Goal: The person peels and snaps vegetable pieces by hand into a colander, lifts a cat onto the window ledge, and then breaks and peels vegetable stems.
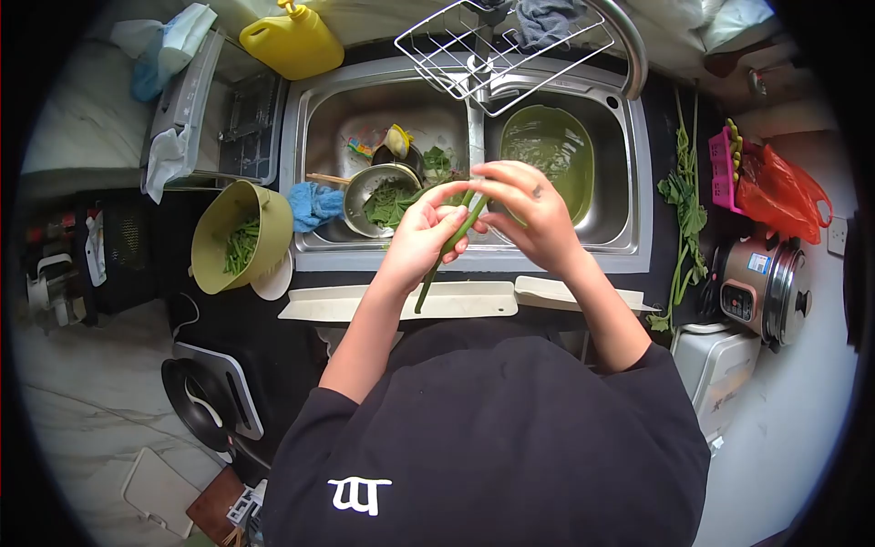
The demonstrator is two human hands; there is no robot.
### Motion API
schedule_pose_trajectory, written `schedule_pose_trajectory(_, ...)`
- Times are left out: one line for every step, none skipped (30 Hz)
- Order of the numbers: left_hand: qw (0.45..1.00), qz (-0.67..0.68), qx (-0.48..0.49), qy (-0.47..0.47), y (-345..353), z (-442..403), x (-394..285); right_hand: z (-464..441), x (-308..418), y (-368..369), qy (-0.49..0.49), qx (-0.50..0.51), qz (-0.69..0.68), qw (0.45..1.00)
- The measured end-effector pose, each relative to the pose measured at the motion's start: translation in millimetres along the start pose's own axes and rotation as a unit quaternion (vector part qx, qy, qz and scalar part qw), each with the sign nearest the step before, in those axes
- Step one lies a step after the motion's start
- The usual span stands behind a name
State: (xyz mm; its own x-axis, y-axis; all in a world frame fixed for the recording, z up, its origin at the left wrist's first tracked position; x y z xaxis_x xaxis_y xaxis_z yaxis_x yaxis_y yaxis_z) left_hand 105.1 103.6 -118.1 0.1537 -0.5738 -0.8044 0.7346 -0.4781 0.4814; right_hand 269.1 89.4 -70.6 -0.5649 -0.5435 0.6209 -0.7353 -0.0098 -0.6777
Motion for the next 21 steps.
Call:
schedule_pose_trajectory(1.0,0.004,0.011,0.009,-1.2,3.6,-1.2,-1.2,6.4,5.1,-0.049,0.007,0.036,0.998)
schedule_pose_trajectory(1.0,0.008,0.022,0.018,-1.4,7.7,-3.0,1.7,10.5,7.4,-0.049,0.01,0.057,0.997)
schedule_pose_trajectory(0.999,0.007,0.02,0.024,-1.0,13.0,-4.6,3.7,14.3,8.1,-0.05,0.014,0.077,0.996)
schedule_pose_trajectory(0.999,0.039,0.006,0.026,1.7,20.3,-8.6,3.0,17.6,7.0,-0.056,0.016,0.077,0.995)
schedule_pose_trajectory(0.997,0.072,-0.01,0.028,1.7,27.4,-10.5,1.9,20.5,5.8,-0.051,0.021,0.083,0.995)
schedule_pose_trajectory(0.995,0.097,0.022,0.032,-1.3,32.8,-12.0,0.5,23.7,5.2,-0.045,0.027,0.087,0.995)
schedule_pose_trajectory(0.994,0.098,0.015,0.036,-2.1,37.9,-13.6,-1.5,29.4,4.4,-0.051,0.03,0.083,0.995)
schedule_pose_trajectory(0.995,0.085,0.022,0.043,0.8,42.5,-16.6,-3.4,37.6,4.5,-0.077,0.045,0.109,0.99)
schedule_pose_trajectory(0.996,0.072,0.03,0.05,2.9,46.1,-18.6,-3.4,43.6,6.3,-0.103,0.059,0.135,0.984)
schedule_pose_trajectory(0.996,0.069,0.046,0.045,3.8,48.0,-19.3,-2.3,44.6,8.1,-0.098,0.063,0.152,0.982)
schedule_pose_trajectory(0.995,0.07,0.043,0.048,4.2,52.6,-22.0,-1.8,43.6,7.6,-0.101,0.06,0.161,0.98)
schedule_pose_trajectory(0.998,0.056,0.031,0.024,4.8,56.8,-25.1,-2.0,43.2,4.9,-0.092,0.05,0.167,0.98)
schedule_pose_trajectory(0.999,0.042,0.02,0.0,4.8,60.4,-27.7,-2.6,43.2,1.2,-0.083,0.04,0.175,0.98)
schedule_pose_trajectory(0.999,0.024,0.02,-0.006,3.6,65.0,-29.3,-2.6,43.6,-2.3,-0.079,0.038,0.189,0.978)
schedule_pose_trajectory(0.999,0.026,0.019,-0.005,-1.5,67.5,-27.1,-4.4,45.7,-5.4,-0.079,0.044,0.194,0.977)
schedule_pose_trajectory(0.999,0.025,0.022,-0.012,-5.3,69.5,-24.9,-4.8,46.2,-5.8,-0.076,0.057,0.194,0.976)
schedule_pose_trajectory(0.999,0.024,0.025,-0.019,-6.5,70.7,-23.8,-4.9,46.2,-5.1,-0.074,0.069,0.195,0.976)
schedule_pose_trajectory(1.0,0.019,-0.008,-0.004,-5.9,73.0,-23.7,-3.9,46.5,-3.6,-0.074,0.07,0.194,0.976)
schedule_pose_trajectory(1.0,0.019,-0.009,-0.005,-4.8,71.8,-21.6,-2.5,45.4,-1.0,-0.061,0.079,0.182,0.978)
schedule_pose_trajectory(0.999,0.032,-0.021,0.014,-5.4,70.4,-20.3,-1.4,44.1,1.2,-0.047,0.087,0.171,0.98)
schedule_pose_trajectory(0.998,0.044,-0.033,0.035,-5.4,68.7,-19.5,-1.1,43.8,2.2,-0.047,0.088,0.171,0.98)
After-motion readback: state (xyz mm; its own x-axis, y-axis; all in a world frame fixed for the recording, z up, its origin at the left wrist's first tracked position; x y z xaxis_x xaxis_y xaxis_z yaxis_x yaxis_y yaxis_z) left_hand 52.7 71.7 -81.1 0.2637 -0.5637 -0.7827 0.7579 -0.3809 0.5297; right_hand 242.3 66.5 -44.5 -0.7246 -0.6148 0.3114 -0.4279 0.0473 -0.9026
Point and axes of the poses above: each hand's wrist, its own z-axis away from the middle knuckle, its own y-axis out of the palm, x = y × z, the point moved 4 cm from there along -z, towards the middle knuckle, and after that the axes turned 7 degrees about x, right-handed, at the moved point
